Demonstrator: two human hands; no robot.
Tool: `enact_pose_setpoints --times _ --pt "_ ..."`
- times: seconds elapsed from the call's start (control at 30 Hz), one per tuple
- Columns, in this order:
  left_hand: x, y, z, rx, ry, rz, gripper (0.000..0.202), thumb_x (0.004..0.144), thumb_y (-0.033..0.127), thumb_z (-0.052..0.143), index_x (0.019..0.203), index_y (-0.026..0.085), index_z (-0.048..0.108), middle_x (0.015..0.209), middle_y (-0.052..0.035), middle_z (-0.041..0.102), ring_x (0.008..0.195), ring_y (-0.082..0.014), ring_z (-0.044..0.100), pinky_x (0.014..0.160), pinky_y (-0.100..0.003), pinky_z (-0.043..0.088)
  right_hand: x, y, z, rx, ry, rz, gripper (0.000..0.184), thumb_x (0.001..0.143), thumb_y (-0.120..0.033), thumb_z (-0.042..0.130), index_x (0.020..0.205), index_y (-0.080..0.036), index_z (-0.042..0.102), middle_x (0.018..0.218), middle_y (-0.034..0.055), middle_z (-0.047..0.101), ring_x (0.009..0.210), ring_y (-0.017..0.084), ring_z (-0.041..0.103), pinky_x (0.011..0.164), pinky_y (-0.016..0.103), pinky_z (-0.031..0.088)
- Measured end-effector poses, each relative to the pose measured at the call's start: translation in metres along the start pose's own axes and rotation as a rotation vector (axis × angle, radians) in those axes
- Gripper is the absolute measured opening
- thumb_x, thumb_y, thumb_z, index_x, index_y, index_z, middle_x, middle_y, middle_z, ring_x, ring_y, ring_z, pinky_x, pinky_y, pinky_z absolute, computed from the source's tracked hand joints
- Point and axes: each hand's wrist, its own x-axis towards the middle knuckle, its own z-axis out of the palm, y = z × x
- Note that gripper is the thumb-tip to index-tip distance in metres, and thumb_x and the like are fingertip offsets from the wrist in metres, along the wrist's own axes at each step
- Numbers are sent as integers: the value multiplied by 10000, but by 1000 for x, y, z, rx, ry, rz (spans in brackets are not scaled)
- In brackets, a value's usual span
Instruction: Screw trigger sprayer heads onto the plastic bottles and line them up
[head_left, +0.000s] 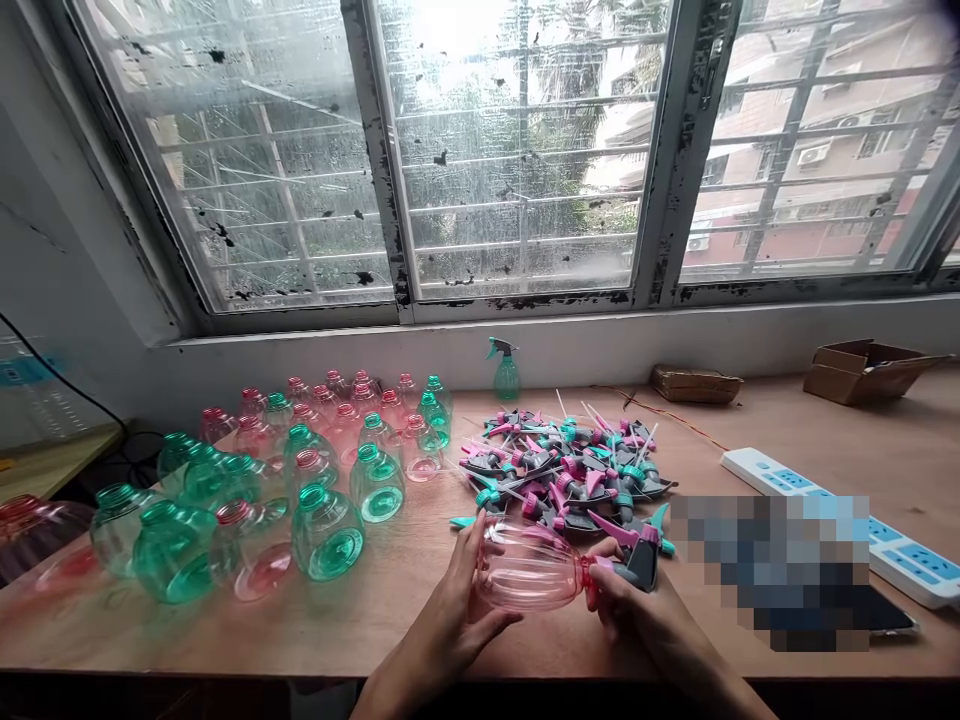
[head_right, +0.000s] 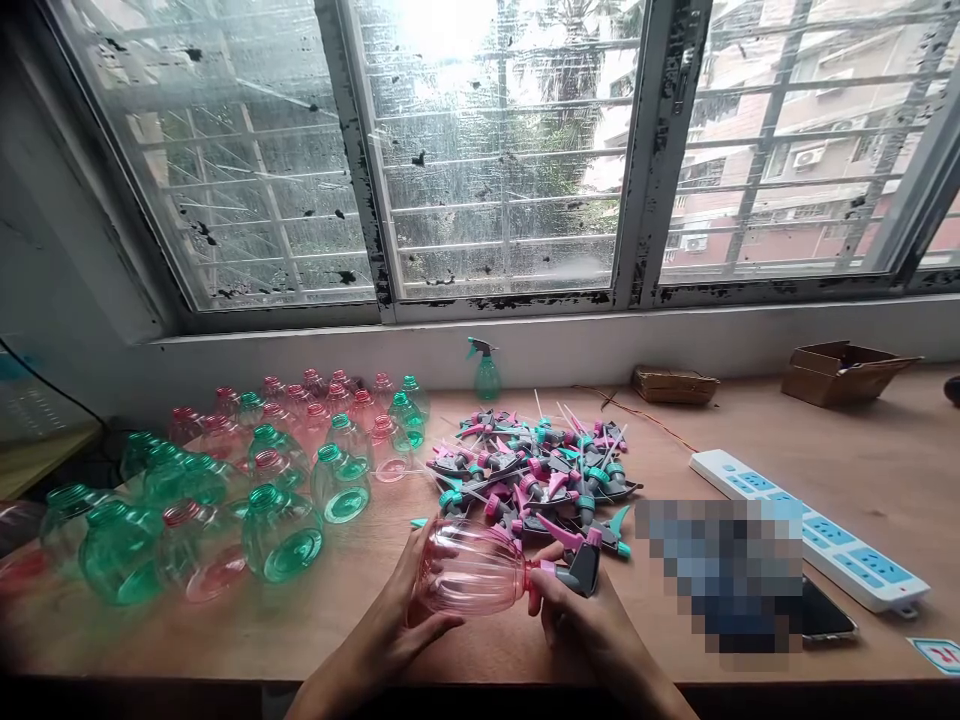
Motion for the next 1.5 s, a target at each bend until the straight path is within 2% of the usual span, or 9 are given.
enact_pose_setpoints --times 0.1,0.27,0.43,0.6,0.8,0.97,1.13,1.37,1.5 --pt "1 2 -2 -17 3 -3 996 871 452 760 1622 359 111 1580 -127 352 1410 -357 439 1202 -506 359 0 1 -1 19 -5 14 357 861 -511 765 896 -206 583 620 -27 698 414 93 551 428 196 384" --pt "3 11 -6 -95 -7 -66 937 890 574 678 1625 307 161 1458 -142 465 1134 -296 606 1095 -465 461 -2 -1 1 -33 -3 -11 386 833 -520 791 924 -187 617 632 -7 707 425 108 563 439 223 417" --pt "5 20 -9 -76 19 -71 901 884 679 596 1614 297 232 1493 -124 461 1311 -346 494 1194 -465 346 -4 -5 4 -53 -10 4 416 793 -530 822 943 -201 618 651 -4 715 430 116 562 436 234 441" --pt "7 25 -9 -78 19 -74 884 874 713 571 1595 277 303 1443 -122 525 1309 -350 515 1223 -472 305 -5 -6 5 -47 -1 -21 415 784 -524 829 968 -211 629 673 4 728 451 130 568 454 247 444" --pt "-2 32 -11 -159 -21 -129 755 900 519 697 1555 312 385 1548 -86 481 1452 -338 402 1259 -446 262 -5 -1 2 -62 4 -29 412 804 -512 819 1005 -218 613 680 0 728 456 125 568 477 247 439" --pt "-7 33 -13 -363 -36 -221 1057 741 433 883 1597 341 268 1550 -80 505 1513 -359 325 1250 -481 292 -5 -1 2 -51 -5 -27 398 808 -521 810 939 -216 591 659 -6 709 442 127 563 455 242 432" --pt "-6 30 -12 -518 -96 -259 1228 768 489 852 1625 342 -15 1426 -107 610 1478 -343 399 1192 -488 369 -5 -7 5 -54 3 -7 405 792 -538 814 890 -209 599 667 6 730 429 124 562 439 229 404" --pt "-10 22 -16 -479 -109 -231 1057 804 648 735 1624 338 145 1434 -99 542 1410 -346 449 1260 -518 201 -5 -2 4 -71 -23 -24 422 788 -555 811 905 -213 593 641 5 727 450 133 557 461 236 412" --pt "-9 24 -17 -416 -100 -252 1058 782 624 770 1618 333 190 1499 -92 489 1420 -355 419 1269 -536 164 -5 -1 1 -48 -26 -44 376 820 -506 804 914 -210 593 648 -2 726 448 120 567 453 217 391"
